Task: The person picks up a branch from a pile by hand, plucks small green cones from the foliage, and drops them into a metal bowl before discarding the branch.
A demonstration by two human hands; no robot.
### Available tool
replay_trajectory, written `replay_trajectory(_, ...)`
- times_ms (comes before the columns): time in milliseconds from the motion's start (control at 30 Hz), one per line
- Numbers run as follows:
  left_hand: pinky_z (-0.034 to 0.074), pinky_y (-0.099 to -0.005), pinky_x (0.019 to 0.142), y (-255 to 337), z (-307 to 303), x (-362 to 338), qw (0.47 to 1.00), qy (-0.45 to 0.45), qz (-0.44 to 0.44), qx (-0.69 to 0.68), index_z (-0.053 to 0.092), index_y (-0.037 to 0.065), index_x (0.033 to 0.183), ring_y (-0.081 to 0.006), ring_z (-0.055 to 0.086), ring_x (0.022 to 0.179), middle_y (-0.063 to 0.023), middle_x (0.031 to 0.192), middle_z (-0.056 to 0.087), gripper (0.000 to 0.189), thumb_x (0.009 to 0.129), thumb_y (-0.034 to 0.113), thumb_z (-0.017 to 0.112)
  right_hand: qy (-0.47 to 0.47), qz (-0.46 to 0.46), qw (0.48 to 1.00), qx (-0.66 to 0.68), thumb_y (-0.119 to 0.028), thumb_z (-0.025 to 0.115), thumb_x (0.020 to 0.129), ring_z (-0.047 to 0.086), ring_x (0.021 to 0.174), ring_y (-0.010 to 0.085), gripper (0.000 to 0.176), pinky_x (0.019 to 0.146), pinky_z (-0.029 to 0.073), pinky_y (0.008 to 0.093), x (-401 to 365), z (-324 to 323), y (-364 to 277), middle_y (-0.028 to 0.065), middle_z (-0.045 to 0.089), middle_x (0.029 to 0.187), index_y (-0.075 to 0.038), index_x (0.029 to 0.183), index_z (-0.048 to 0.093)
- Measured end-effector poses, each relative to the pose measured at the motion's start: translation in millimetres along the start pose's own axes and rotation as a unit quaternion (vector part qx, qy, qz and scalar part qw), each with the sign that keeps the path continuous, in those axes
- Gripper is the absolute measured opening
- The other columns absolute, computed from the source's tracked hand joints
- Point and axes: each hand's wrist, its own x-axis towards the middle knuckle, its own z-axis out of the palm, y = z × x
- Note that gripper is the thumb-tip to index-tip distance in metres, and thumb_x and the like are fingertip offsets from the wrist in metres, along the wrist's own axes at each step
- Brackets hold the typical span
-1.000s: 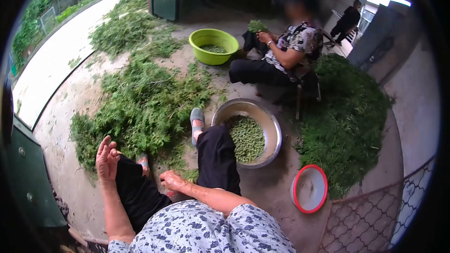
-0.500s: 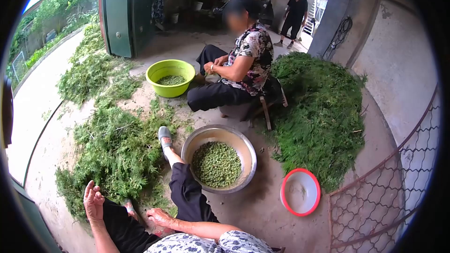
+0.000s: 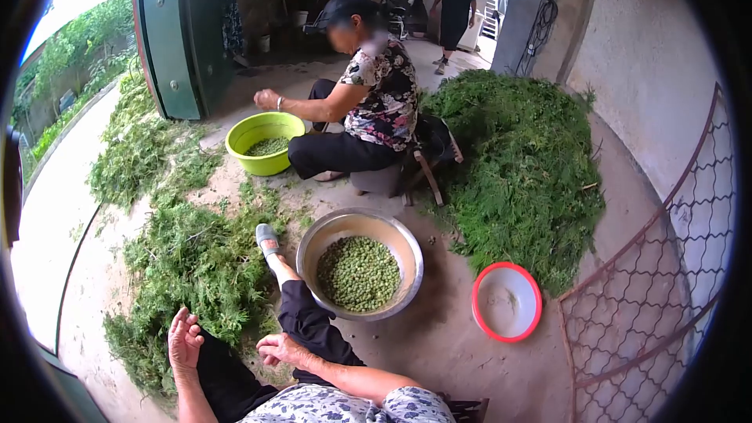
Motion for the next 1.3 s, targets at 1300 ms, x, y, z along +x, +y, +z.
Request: replay_trajectory(1300, 0.048, -0.0218, 0.046, -24, -15, -105, 0.985, -0.003, -0.067, -0.162, 0.044, -0.003, 0.12, -0.0133, 0.058, 0.062, -0.0142, 0.091, 0.06, 0.042, 0.087, 0.018, 0.057, -0.12, 0.03, 0.98, 0.157, -0.025, 0.056, 0.088, 0.064, 0.063, 0.0215, 0.028, 0.059, 0.054, 0.0321, -55, -15, -2, 0.0143, 0.064, 0.078, 0.002, 0.088, 0.06)
